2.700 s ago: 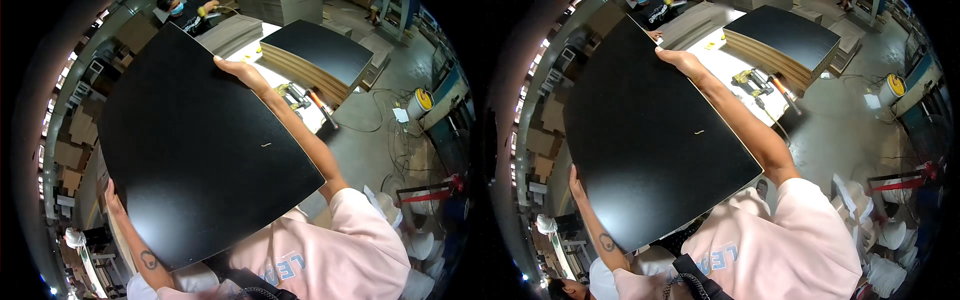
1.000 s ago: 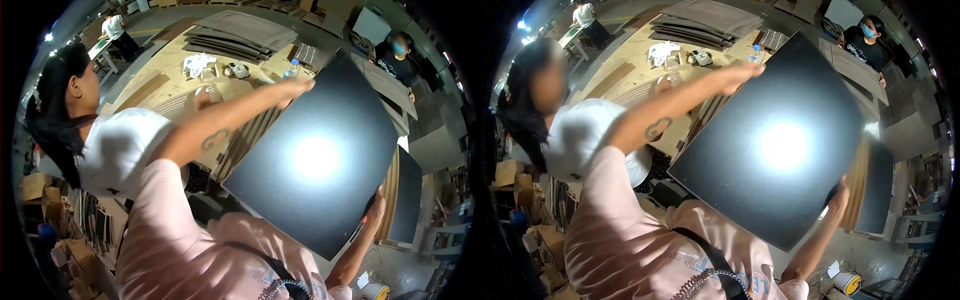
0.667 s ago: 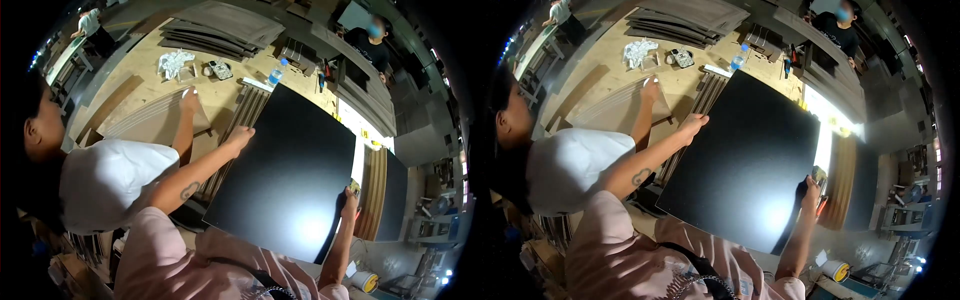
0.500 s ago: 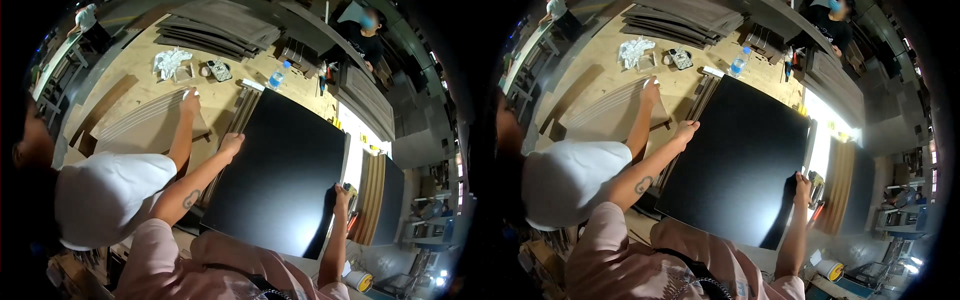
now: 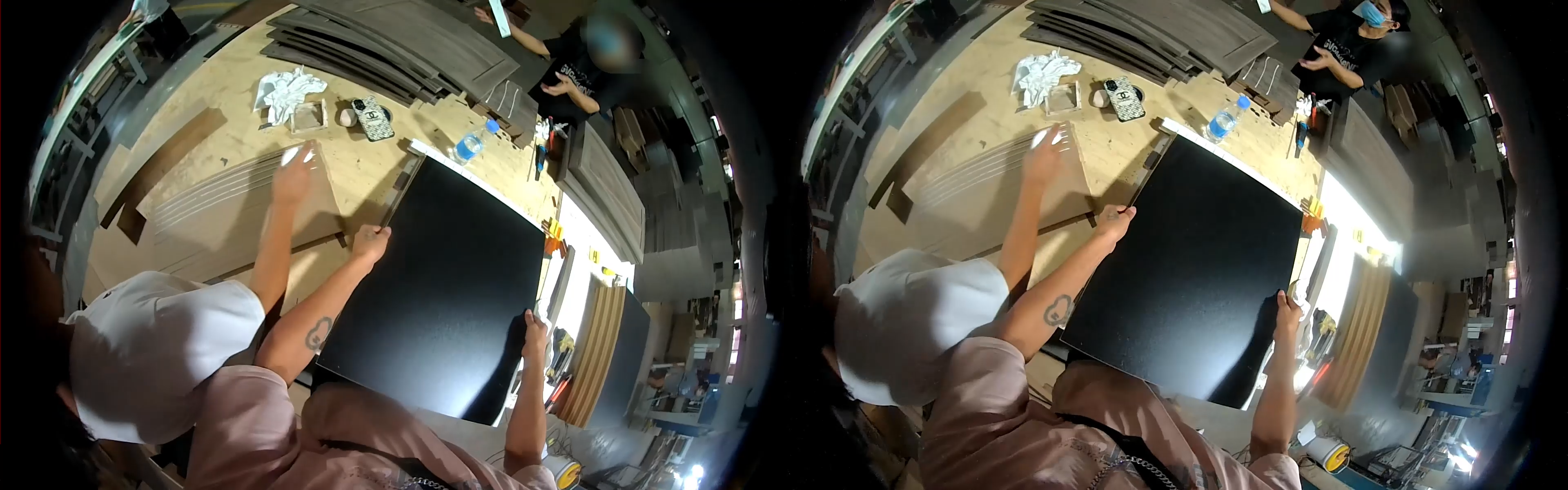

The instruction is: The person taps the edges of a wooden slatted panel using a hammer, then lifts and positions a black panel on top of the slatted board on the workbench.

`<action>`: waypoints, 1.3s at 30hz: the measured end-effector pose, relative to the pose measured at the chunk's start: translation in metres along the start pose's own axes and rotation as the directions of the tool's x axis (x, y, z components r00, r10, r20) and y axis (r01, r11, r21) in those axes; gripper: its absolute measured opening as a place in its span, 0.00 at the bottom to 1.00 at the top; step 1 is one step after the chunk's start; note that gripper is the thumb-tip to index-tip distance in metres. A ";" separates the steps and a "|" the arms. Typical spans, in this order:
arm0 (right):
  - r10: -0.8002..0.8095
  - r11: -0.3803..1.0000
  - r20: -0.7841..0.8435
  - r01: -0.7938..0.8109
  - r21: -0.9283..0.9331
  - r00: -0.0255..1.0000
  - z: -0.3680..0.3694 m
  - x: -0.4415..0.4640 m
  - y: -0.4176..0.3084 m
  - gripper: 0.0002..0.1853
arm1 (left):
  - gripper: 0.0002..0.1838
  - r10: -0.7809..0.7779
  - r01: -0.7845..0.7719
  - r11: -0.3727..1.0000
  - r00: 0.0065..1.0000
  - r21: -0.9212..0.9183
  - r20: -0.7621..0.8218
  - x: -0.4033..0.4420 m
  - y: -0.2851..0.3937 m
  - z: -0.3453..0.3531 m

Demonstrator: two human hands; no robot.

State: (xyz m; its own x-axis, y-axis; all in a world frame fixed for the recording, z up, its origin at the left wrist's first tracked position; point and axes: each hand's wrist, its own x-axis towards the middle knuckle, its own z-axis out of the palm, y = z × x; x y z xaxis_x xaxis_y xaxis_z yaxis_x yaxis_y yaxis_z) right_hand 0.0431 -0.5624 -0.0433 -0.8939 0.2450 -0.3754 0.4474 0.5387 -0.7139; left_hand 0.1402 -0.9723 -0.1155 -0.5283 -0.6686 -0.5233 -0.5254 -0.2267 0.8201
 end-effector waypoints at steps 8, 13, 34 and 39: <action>-0.020 1.000 0.032 0.020 0.017 0.999 0.007 0.028 0.015 0.27 | 0.21 -0.119 0.119 0.993 0.993 -0.025 -0.017 0.002 0.004 -0.003; 0.005 1.000 0.010 -0.005 -0.006 1.000 0.013 0.023 0.011 0.27 | 0.21 -0.018 0.018 1.000 1.000 -0.016 0.000 0.016 -0.013 0.004; 0.023 0.999 0.081 -0.021 -0.028 0.996 0.029 0.016 0.011 0.29 | 0.18 0.018 -0.017 0.997 1.000 0.069 -0.018 0.025 -0.019 0.000; -0.032 0.998 -0.004 0.032 -0.058 0.999 0.035 0.018 0.016 0.26 | 0.12 0.171 -0.177 0.959 0.984 0.221 0.049 0.031 -0.023 -0.001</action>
State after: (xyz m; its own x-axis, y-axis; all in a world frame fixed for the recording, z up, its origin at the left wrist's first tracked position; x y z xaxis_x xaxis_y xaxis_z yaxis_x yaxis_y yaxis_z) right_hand 0.0354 -0.5777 -0.0824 -0.9080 0.2306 -0.3498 0.4162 0.5919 -0.6902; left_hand 0.1368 -0.9888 -0.1508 -0.6424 -0.6618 -0.3865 -0.5578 0.0579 0.8280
